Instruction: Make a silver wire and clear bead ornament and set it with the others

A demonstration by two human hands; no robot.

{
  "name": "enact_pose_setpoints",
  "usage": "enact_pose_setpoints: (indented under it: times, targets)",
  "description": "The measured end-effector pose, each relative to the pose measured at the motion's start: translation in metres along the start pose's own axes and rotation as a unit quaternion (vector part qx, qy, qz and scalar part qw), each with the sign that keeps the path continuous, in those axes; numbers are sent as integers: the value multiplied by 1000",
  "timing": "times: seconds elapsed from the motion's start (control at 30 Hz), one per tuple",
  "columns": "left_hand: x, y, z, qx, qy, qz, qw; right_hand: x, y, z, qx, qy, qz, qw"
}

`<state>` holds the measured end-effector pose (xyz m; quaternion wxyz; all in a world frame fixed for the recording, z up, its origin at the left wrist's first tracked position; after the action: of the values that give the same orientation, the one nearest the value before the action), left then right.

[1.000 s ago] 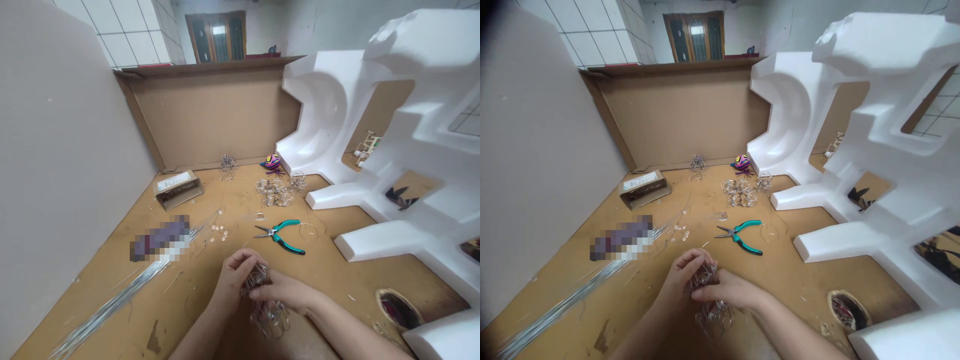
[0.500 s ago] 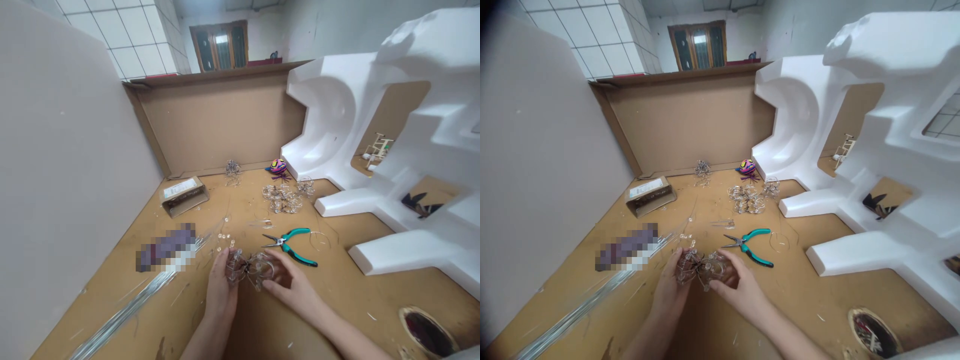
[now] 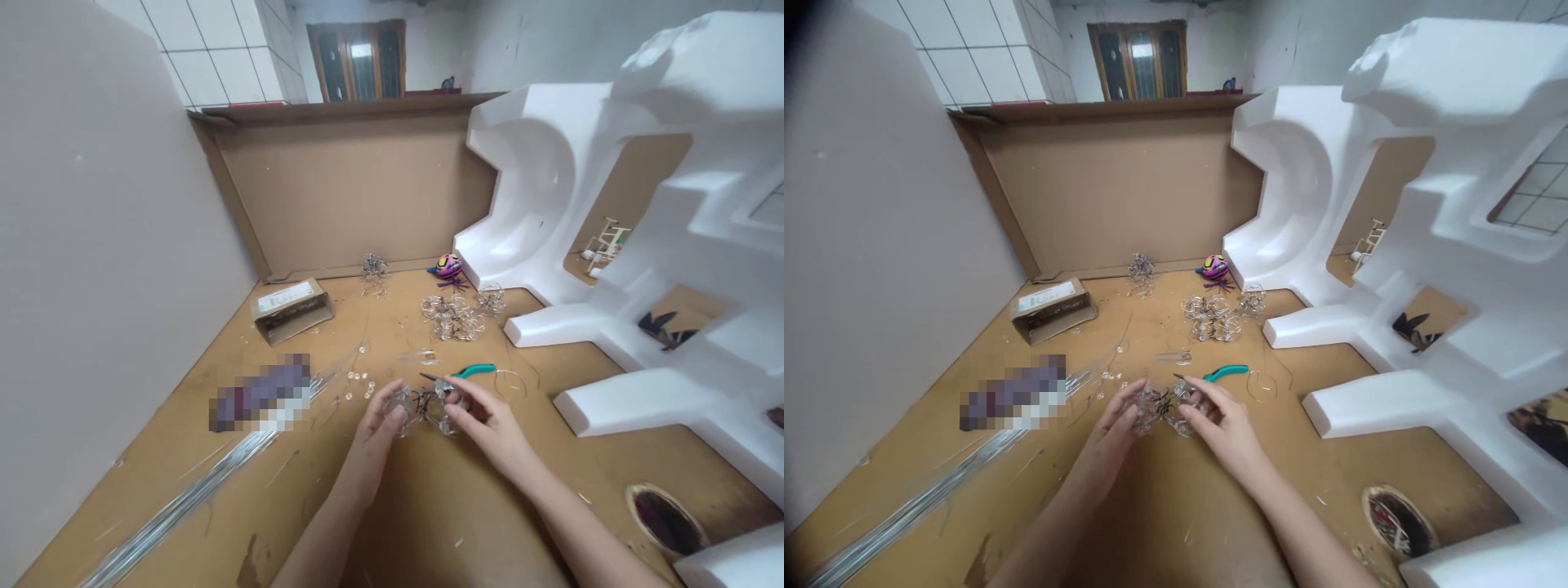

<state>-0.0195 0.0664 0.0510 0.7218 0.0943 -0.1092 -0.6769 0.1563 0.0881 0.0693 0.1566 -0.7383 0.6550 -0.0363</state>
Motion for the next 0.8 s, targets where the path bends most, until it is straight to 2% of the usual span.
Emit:
enact_pose_setpoints:
  times: [0.1, 0.2, 0.37, 0.47, 0.53, 0.67, 0.8]
  targets:
    - [3, 8, 11, 6, -5, -94, 996, -7, -12, 0, -74, 46, 9, 996]
    - [4, 7, 18, -14, 14, -128, 992, -10, -16, -1, -122, 71, -7, 990]
    - [-2, -2, 18, -53, 59, -107, 991, -8, -15, 1, -181, 106, -35, 977]
    - [-4, -8, 19, -52, 87, -72, 992, -4, -12, 1, -222, 114, -79, 965]
    - [-5, -11, 18, -47, 81, -62, 994, -3, -12, 0, -236, 113, -105, 959]
    - [-5, -10, 19, -52, 75, -70, 993, -2, -14, -2, -220, 119, -107, 962]
    - [-4, -8, 22, -40, 85, -47, 994, -2, -14, -4, -205, 114, -115, 965]
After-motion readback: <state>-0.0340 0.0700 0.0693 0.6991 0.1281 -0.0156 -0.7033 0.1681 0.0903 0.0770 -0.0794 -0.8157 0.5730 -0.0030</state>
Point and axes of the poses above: each hand's wrist, its own x-axis away from the middle knuckle, its own y-axis out of the palm, z = x × y, the point moved 5 cm from there along -x, towards the middle knuckle, and after that the axes turned 3 degrees about z, right-handed, at the moved point
